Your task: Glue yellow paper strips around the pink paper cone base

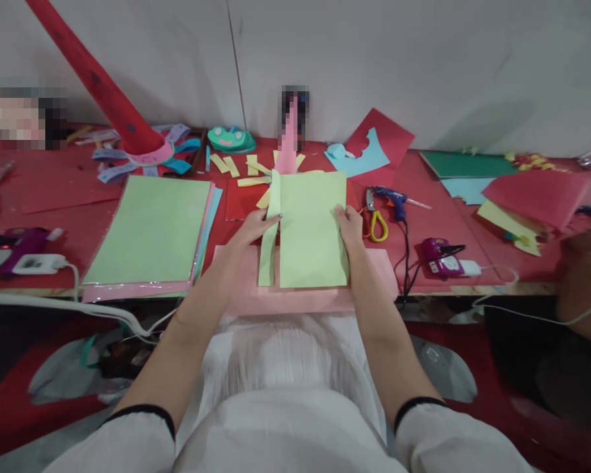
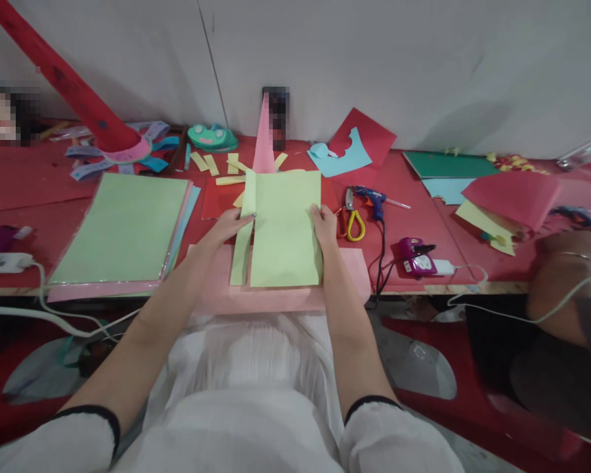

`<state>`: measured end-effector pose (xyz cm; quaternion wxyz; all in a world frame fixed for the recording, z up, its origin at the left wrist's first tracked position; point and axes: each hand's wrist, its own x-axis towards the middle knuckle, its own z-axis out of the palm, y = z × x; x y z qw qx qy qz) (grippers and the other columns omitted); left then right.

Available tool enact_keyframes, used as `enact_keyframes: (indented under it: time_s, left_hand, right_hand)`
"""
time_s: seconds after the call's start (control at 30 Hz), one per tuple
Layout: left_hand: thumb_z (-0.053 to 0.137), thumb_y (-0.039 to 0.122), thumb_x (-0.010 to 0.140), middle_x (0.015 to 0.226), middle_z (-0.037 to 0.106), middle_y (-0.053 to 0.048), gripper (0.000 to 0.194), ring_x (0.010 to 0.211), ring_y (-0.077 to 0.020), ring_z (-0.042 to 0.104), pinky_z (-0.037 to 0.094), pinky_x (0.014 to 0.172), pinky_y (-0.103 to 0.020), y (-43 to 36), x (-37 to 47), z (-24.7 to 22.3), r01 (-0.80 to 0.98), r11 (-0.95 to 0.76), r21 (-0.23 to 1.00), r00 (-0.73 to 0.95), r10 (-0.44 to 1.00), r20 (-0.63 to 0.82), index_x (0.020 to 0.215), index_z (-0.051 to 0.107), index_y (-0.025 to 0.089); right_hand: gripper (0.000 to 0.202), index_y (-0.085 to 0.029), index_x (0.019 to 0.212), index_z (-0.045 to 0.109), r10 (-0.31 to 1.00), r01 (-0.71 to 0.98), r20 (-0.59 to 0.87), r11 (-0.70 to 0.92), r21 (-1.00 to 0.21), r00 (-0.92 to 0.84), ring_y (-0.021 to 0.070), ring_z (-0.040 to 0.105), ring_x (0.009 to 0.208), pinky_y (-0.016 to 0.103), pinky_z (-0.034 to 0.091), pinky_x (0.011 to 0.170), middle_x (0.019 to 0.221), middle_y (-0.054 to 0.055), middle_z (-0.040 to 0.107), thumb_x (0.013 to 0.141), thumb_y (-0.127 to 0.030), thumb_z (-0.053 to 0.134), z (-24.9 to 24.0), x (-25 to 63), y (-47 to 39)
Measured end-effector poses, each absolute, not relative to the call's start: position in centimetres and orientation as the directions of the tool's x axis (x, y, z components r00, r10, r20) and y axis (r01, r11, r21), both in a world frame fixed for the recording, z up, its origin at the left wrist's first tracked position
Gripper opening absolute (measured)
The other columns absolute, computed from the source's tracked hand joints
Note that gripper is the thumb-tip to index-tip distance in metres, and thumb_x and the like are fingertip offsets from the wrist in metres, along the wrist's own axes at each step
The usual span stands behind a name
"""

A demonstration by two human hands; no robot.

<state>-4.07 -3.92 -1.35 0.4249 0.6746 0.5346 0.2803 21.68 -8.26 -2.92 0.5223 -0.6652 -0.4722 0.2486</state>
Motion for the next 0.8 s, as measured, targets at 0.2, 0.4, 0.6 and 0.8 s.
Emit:
enact_keyframes:
  time_s: [0.2,0.4,0.6,0.8]
  left_hand:
    - [0.054,0.044,0.078,0.066,0.061,-0.003,0.032,0.067,-0.0165,0.055,0.038,0.057,-0.025,-3.76,-3.89,-1.68,0.467,-0.055,0.883,0.163,0.986,-0.025,0.068,0.061,0.015]
    - [0.056,0.034,0.077,0.061,0.057,0.000,0.021,0.059,-0.0138,0.053,0.039,0.056,-0.025,-3.50,-4.05,-2.02,0.403,-0.004,0.915,0.121,0.991,-0.049,0.067,0.057,0.016]
    - [0.058,0.035,0.073,0.067,0.062,-0.002,0.021,0.063,-0.0154,0.057,0.042,0.058,-0.026,-3.66,-4.10,-2.03,0.345,0.026,0.938,0.164,0.983,-0.087,0.071,0.060,0.014]
    - [0.058,0.039,0.073,0.076,0.067,-0.004,0.027,0.074,-0.0191,0.061,0.045,0.063,-0.027,-3.65,-4.05,-1.84,0.401,0.015,0.916,0.135,0.988,-0.075,0.081,0.065,0.014]
  right_hand:
    - [0.047,-0.022,0.056,0.028,0.907,0.379,0.154,-0.007,-0.926,0.392,0.0076,0.026,0.052,0.024,0.020,0.048,0.051,-0.008,0.025,0.074,-0.055,0.056,-2.88,21.53,-8.43]
    - [0.039,-0.020,0.060,0.042,0.937,0.237,0.086,0.003,-0.972,0.340,0.0069,0.030,0.052,0.024,0.023,0.049,0.054,-0.007,0.033,0.071,-0.054,0.058,-3.10,21.53,-8.44]
    - [0.037,-0.020,0.062,0.045,0.925,0.236,0.122,0.036,-0.971,0.360,0.0070,0.032,0.052,0.022,0.026,0.048,0.054,-0.007,0.036,0.071,-0.054,0.058,-2.89,21.42,-8.40]
    - [0.036,-0.019,0.064,0.048,0.938,0.247,0.087,0.001,-0.969,0.336,0.0069,0.036,0.051,0.021,0.029,0.047,0.054,-0.007,0.042,0.069,-0.052,0.060,-3.14,21.31,-8.48]
